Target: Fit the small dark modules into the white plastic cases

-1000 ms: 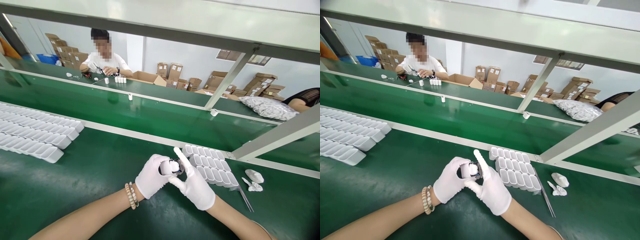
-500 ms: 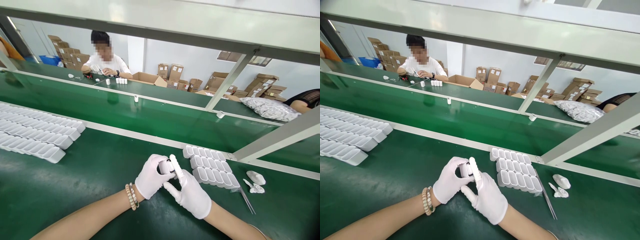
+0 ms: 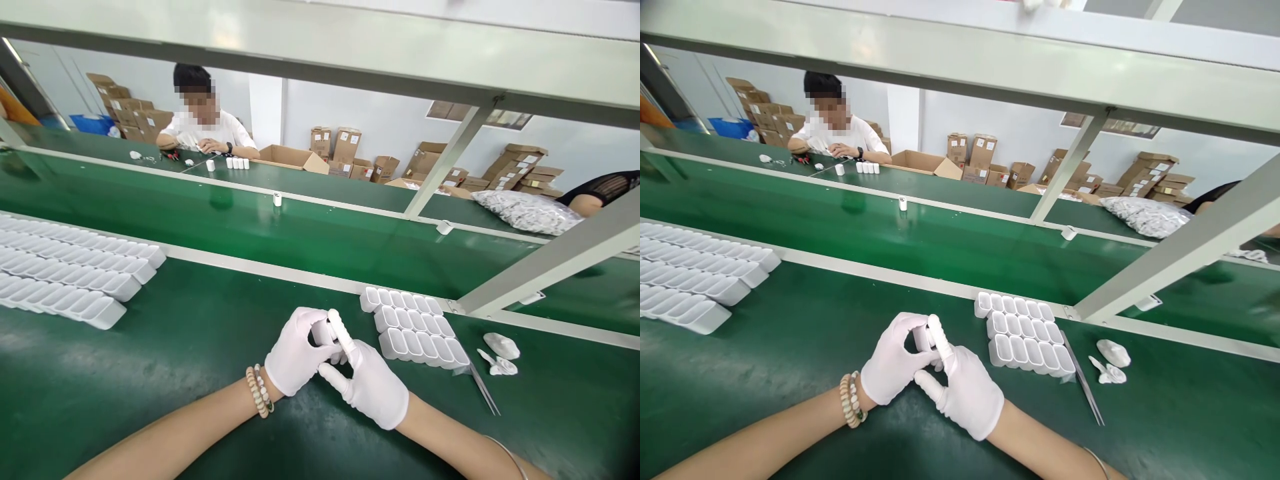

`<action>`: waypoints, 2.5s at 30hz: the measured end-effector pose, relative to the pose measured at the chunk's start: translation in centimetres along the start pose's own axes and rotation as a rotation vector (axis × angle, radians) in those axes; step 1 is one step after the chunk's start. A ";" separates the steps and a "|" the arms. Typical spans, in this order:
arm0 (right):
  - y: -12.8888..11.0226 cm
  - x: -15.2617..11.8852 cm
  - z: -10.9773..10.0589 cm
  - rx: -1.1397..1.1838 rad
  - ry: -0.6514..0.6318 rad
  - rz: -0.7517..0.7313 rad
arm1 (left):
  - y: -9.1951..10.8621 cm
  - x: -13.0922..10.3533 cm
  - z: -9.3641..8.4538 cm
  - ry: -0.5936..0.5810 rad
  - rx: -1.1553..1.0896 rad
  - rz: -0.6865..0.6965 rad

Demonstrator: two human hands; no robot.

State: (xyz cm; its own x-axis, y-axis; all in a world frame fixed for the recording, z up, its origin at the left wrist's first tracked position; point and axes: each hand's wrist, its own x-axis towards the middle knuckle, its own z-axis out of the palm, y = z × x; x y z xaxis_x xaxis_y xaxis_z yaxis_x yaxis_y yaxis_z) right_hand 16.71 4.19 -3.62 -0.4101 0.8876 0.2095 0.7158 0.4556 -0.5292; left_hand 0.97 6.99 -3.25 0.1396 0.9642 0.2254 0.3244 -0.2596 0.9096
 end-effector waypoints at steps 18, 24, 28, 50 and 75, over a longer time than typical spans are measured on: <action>0.2 1.7 -2.6 0.455 -0.056 0.218 | -0.8 0.1 -0.3 -0.118 0.055 0.358; 0.5 2.3 -2.8 0.825 -0.206 0.315 | -0.6 0.0 -0.4 -0.278 0.072 0.404; 0.1 2.5 -3.8 0.881 -0.248 0.242 | -0.6 -0.2 -0.4 -0.309 0.055 0.400; 1.1 3.0 -4.1 0.980 -0.423 0.283 | -0.3 -0.2 -0.5 -0.375 -0.052 0.236; 1.7 3.2 -3.4 0.896 -0.391 0.225 | -0.2 0.6 -0.7 -0.370 -0.087 0.190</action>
State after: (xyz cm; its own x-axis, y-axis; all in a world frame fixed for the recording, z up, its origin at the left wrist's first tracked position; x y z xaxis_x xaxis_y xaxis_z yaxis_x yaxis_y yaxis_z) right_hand 18.60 8.02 -1.06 -0.5897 0.7892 -0.1718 0.1764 -0.0817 -0.9809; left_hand 0.31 7.70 -3.06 0.5207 0.8113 0.2658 0.1825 -0.4099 0.8937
